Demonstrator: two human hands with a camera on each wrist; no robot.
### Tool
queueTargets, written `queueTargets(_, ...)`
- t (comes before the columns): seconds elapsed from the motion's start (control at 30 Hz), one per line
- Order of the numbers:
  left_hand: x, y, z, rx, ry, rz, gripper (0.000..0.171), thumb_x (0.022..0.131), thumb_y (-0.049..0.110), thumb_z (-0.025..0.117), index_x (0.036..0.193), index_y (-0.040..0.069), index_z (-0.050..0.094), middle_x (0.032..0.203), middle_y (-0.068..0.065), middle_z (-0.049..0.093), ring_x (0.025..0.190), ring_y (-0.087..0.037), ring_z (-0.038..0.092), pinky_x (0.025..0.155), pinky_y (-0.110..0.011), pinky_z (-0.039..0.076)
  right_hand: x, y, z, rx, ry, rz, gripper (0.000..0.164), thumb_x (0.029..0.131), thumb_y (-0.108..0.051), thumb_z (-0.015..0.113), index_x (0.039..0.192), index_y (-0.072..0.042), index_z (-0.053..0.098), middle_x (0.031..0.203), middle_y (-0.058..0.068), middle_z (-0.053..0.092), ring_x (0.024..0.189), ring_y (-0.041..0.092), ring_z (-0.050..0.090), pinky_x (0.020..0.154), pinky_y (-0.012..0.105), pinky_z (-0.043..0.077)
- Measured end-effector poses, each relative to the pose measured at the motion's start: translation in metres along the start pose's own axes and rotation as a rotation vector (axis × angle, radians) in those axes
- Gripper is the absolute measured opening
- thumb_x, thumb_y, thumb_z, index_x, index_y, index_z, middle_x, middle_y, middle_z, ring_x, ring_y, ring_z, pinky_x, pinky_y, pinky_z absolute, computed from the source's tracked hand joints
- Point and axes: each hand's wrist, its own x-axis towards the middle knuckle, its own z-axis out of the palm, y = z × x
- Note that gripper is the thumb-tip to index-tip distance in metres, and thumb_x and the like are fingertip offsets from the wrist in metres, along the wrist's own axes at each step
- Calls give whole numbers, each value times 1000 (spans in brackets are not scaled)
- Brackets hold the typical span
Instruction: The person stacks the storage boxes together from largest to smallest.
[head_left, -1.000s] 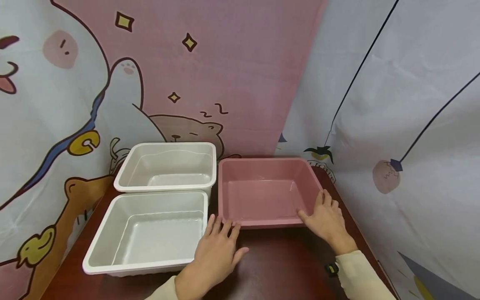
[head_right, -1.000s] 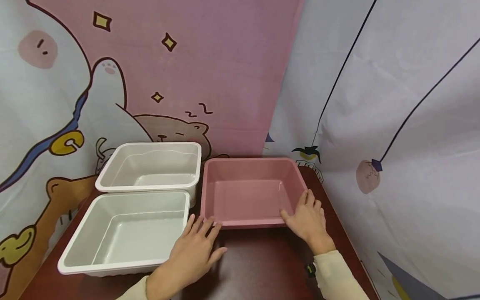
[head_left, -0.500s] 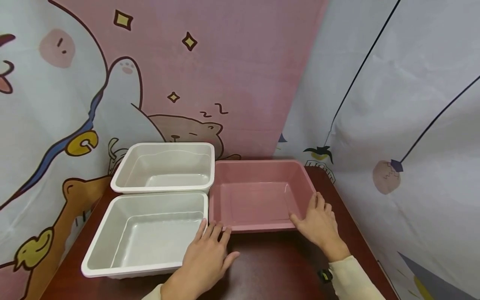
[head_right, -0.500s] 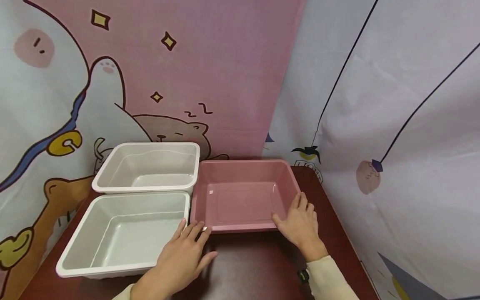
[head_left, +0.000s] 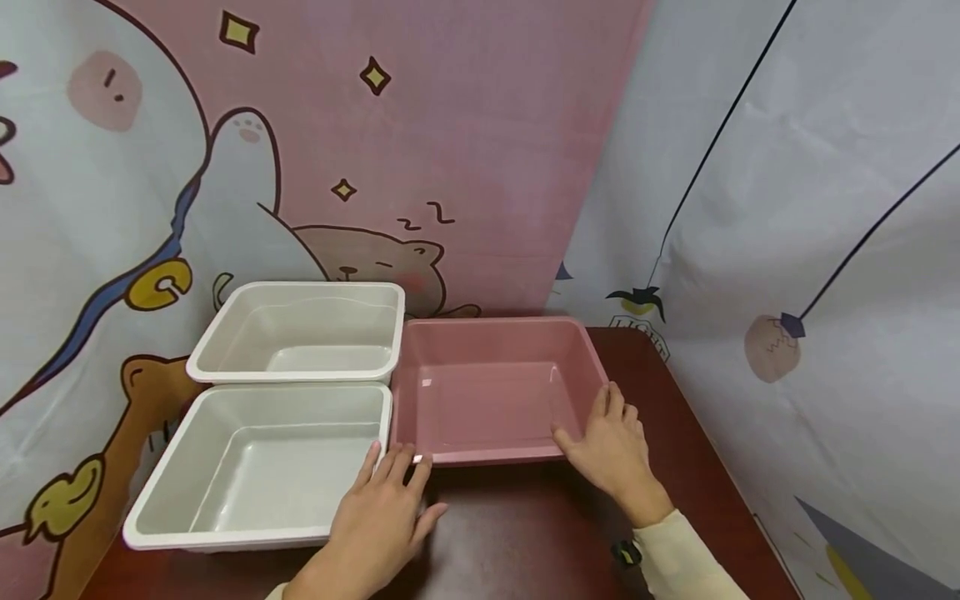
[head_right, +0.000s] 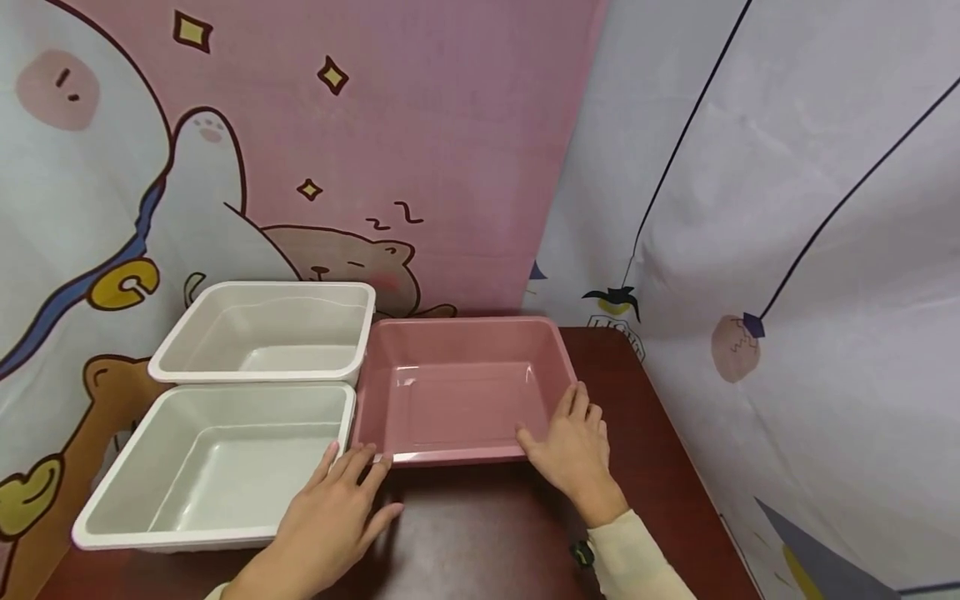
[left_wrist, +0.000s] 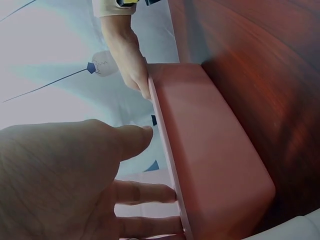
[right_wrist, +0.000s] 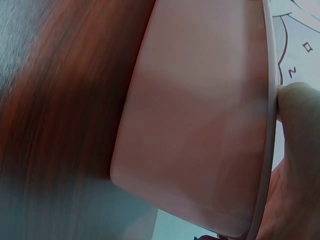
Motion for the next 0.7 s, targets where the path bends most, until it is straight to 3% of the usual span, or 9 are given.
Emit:
queueTargets(0.47,-22,-31,0,32,31,-33,63,106,58,79,150,13,73,149,-13,76,147,-33,72,136,-59,47,-5,-34,14,23,36,-51,117,98,-64,80,170,18,40,174,41,41,139,63,57,112,73,57)
queueTargets(0.7,-31,-45,35,-6,206,6,65,113,59,69,152,7,68,151,-19,73,150,-36,68,143,-58,37,-6,-38,16,25,46,-51,115,99,-63,80,172,16,39,174,39,42,138,60,59,111,71,60)
